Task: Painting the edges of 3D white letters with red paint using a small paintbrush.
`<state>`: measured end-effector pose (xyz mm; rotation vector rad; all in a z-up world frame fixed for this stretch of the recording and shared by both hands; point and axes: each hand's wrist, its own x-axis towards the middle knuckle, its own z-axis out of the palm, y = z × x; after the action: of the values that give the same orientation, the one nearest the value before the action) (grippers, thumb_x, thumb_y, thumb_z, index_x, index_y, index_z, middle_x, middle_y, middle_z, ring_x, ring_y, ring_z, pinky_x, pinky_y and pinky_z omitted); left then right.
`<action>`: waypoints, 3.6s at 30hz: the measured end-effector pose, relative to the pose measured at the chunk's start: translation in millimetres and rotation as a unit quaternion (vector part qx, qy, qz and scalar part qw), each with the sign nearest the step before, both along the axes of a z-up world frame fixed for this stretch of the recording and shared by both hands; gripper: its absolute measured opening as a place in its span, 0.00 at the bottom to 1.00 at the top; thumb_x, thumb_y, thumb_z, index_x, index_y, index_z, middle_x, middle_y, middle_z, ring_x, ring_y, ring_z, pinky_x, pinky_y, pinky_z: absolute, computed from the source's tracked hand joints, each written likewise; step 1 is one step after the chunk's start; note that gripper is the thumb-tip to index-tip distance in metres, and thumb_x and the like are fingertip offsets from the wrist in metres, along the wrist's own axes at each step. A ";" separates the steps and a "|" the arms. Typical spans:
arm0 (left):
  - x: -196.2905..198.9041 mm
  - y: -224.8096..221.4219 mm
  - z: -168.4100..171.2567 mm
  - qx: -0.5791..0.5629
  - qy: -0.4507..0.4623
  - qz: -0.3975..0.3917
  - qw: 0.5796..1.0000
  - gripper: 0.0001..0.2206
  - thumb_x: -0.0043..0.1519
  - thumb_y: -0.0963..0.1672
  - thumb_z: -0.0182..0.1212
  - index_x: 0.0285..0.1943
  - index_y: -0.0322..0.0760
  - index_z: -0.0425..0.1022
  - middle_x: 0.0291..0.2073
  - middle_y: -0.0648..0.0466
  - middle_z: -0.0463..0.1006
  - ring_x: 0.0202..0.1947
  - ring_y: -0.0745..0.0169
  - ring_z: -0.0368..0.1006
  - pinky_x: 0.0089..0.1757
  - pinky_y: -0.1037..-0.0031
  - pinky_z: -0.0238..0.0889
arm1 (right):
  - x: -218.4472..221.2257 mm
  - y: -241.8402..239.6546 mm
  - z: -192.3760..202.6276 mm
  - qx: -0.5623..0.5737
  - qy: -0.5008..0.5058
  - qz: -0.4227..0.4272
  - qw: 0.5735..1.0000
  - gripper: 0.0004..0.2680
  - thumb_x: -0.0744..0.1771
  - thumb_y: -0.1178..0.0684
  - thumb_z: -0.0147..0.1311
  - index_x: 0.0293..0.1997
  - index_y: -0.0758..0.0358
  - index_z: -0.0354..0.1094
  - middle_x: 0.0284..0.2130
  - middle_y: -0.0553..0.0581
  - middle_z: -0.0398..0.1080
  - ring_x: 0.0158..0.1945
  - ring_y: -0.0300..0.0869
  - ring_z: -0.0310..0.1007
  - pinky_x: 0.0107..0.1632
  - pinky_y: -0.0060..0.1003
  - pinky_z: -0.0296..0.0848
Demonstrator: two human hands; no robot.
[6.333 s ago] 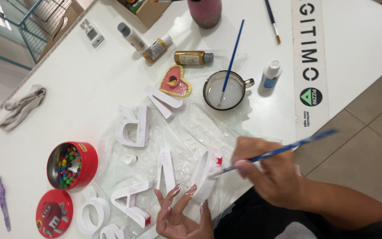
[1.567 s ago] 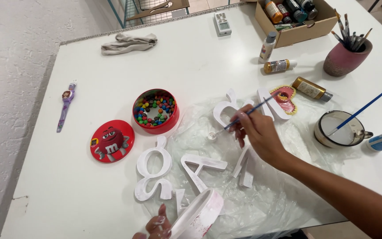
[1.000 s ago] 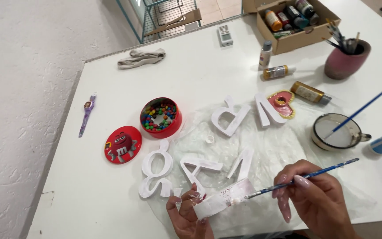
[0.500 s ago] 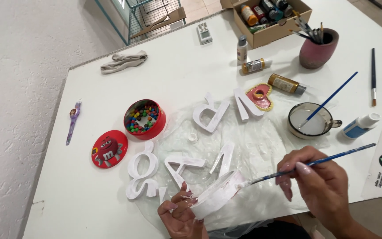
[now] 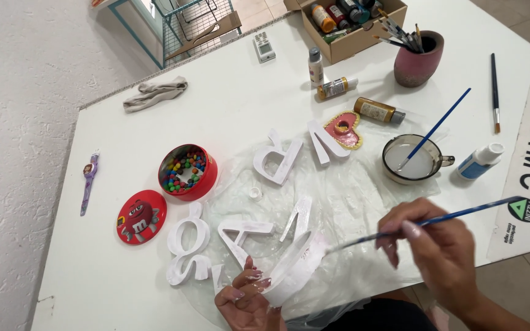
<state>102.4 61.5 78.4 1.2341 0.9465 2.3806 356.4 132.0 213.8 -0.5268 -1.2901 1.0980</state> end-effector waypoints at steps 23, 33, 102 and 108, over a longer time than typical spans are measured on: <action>72.4 -6.6 -2.9 -0.139 0.154 0.053 0.977 0.33 0.45 0.31 0.65 0.55 0.49 0.55 0.35 0.44 0.86 0.46 0.52 0.79 0.74 0.41 0.58 | 23.5 -10.2 -34.0 0.175 -0.295 -0.237 0.909 0.10 0.74 0.58 0.39 0.39 0.71 0.66 0.28 0.61 0.72 0.28 0.46 0.75 0.32 0.35 0.75; 68.3 -8.9 2.3 -0.156 0.185 0.039 0.969 0.30 0.50 0.32 0.65 0.56 0.49 0.55 0.36 0.45 0.87 0.49 0.55 0.79 0.74 0.43 0.58 | 16.4 -2.9 -41.7 -0.006 -0.138 -0.144 0.980 0.13 0.76 0.53 0.37 0.39 0.64 0.70 0.22 0.52 0.68 0.22 0.35 0.65 0.25 0.27 0.66; 55.4 -10.1 -10.9 -0.152 0.169 0.022 0.973 0.30 0.50 0.33 0.68 0.56 0.48 0.57 0.37 0.42 0.86 0.49 0.54 0.80 0.74 0.44 0.59 | 5.1 -3.6 -23.8 0.063 -0.190 -0.128 0.971 0.14 0.76 0.51 0.36 0.40 0.66 0.68 0.26 0.54 0.69 0.26 0.39 0.70 0.29 0.29 0.72; 49.1 -12.2 -17.4 -0.155 0.172 0.023 0.972 0.31 0.48 0.32 0.67 0.56 0.47 0.56 0.37 0.43 0.86 0.49 0.52 0.80 0.74 0.43 0.59 | 7.8 4.4 -37.8 0.097 -0.226 -0.113 0.963 0.13 0.76 0.53 0.36 0.42 0.66 0.69 0.28 0.53 0.70 0.28 0.39 0.72 0.31 0.30 0.75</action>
<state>151.5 49.3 61.0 1.5333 1.4035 1.9801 364.1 136.4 175.9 -0.7847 -1.6667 0.6684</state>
